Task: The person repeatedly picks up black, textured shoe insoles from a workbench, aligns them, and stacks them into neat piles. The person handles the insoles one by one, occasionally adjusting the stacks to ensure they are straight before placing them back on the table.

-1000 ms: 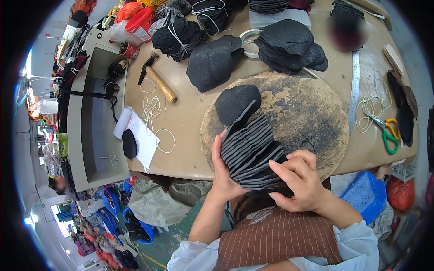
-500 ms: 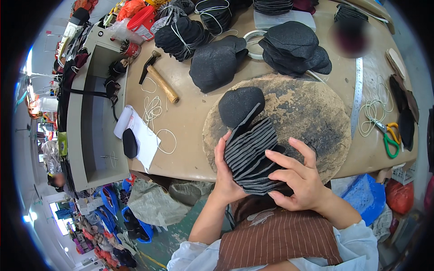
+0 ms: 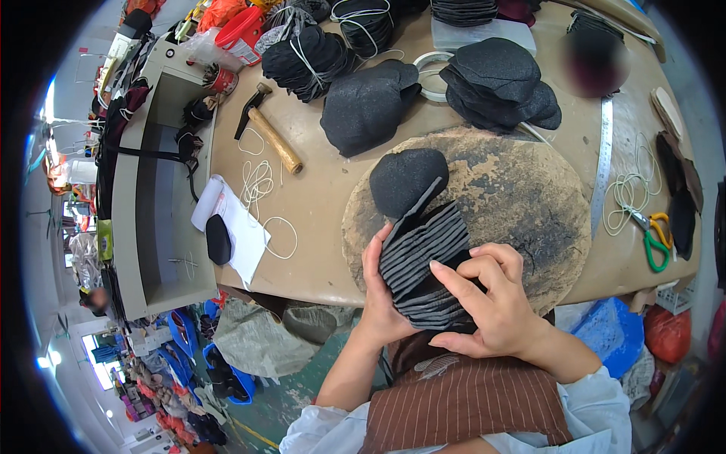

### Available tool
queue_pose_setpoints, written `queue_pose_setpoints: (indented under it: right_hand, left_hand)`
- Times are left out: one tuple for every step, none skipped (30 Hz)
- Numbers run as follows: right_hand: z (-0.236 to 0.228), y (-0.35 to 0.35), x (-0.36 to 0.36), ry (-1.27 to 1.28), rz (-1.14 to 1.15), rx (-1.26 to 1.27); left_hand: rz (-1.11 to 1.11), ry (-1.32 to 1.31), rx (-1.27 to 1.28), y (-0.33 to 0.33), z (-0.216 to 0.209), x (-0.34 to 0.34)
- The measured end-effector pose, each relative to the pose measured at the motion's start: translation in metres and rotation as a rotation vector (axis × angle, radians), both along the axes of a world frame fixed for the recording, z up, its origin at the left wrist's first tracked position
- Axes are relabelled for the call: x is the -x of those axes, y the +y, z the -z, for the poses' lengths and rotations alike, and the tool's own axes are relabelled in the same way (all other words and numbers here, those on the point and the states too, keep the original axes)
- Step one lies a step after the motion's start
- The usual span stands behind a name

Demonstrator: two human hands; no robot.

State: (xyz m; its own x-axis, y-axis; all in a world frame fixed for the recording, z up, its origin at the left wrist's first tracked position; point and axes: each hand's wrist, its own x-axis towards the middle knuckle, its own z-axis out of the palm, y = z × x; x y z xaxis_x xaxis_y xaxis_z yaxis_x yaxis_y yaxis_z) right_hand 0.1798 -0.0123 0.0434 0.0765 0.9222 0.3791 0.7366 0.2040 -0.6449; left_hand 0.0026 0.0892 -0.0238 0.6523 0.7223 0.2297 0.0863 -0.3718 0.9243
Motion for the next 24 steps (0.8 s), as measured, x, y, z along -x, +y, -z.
queue_pose_setpoints:
  right_hand:
    - [0.001, -0.001, 0.001, 0.011, 0.001, -0.002]
    - [0.002, -0.001, 0.001, 0.020, 0.004, -0.001]
    - [0.002, -0.001, 0.001, 0.027, 0.005, -0.004]
    - [0.003, -0.001, 0.001, 0.033, 0.006, -0.007]
    - [0.003, -0.001, 0.001, 0.040, 0.007, -0.010]
    - [0.002, 0.000, 0.000, 0.041, 0.016, -0.017]
    - [0.001, 0.001, -0.001, 0.041, 0.026, -0.024]
    - [0.000, 0.002, -0.001, 0.043, 0.034, -0.032]
    - [0.001, 0.002, -0.001, 0.029, 0.042, -0.040]
    - [0.003, 0.003, 0.000, 0.016, 0.051, -0.048]
    - [0.004, 0.004, 0.000, 0.001, 0.059, -0.056]
    - [0.004, 0.004, -0.001, -0.003, 0.050, -0.052]
    - [0.004, 0.004, -0.001, -0.007, 0.040, -0.047]
    - [0.004, 0.005, -0.002, -0.012, 0.031, -0.043]
    - [0.003, 0.005, -0.003, 0.002, 0.025, -0.041]
    - [0.002, 0.005, -0.004, 0.015, 0.019, -0.039]
    - [0.002, 0.005, -0.005, 0.031, 0.012, -0.038]
    - [0.001, 0.006, -0.005, 0.039, 0.011, -0.034]
    - [0.001, 0.006, -0.005, 0.048, 0.011, -0.031]
    - [0.001, 0.007, -0.005, 0.056, 0.010, -0.027]
    - [0.000, 0.008, -0.005, 0.067, 0.011, -0.013]
    - [-0.002, 0.010, -0.004, 0.078, 0.012, 0.000]
    - [-0.004, 0.011, -0.004, 0.089, 0.013, 0.013]
    - [-0.005, 0.013, -0.004, 0.075, 0.008, 0.020]
  left_hand:
    - [-0.001, 0.008, -0.008, 0.000, -0.001, 0.000]
    - [-0.002, 0.015, -0.014, 0.000, -0.001, 0.000]
    - [-0.002, 0.022, -0.032, 0.001, 0.000, 0.000]
    - [-0.003, 0.024, -0.043, 0.001, 0.000, 0.000]
    - [-0.004, 0.026, -0.055, 0.002, 0.000, 0.000]
    - [-0.005, 0.023, -0.058, 0.002, -0.001, 0.000]
    - [-0.006, 0.021, -0.057, 0.002, -0.001, 0.000]
    - [-0.008, 0.019, -0.057, 0.002, -0.001, 0.000]
    - [-0.010, 0.017, -0.052, 0.002, -0.001, -0.001]
    - [-0.012, 0.016, -0.047, 0.001, -0.002, -0.001]
    - [-0.010, 0.006, -0.061, 0.002, -0.001, -0.002]
    - [-0.009, -0.004, -0.075, 0.002, -0.001, -0.002]
    - [-0.008, -0.014, -0.089, 0.003, -0.001, -0.002]
    - [0.020, 0.005, -0.101, 0.004, -0.002, -0.002]
    - [0.047, 0.024, -0.114, 0.005, -0.005, -0.002]
    - [0.075, 0.044, -0.126, 0.006, -0.006, -0.002]
    - [0.075, 0.045, -0.121, 0.006, -0.007, -0.002]
    - [0.076, 0.046, -0.115, 0.006, -0.008, -0.002]
    - [0.076, 0.047, -0.109, 0.006, -0.008, -0.002]
    - [0.078, 0.049, -0.111, 0.006, -0.008, -0.002]
    - [0.080, 0.051, -0.113, 0.006, -0.008, -0.002]
    - [0.081, 0.053, -0.115, 0.006, -0.008, -0.002]
    - [0.084, 0.046, -0.094, 0.006, -0.007, -0.001]
    - [0.086, 0.039, -0.074, 0.006, -0.004, 0.001]
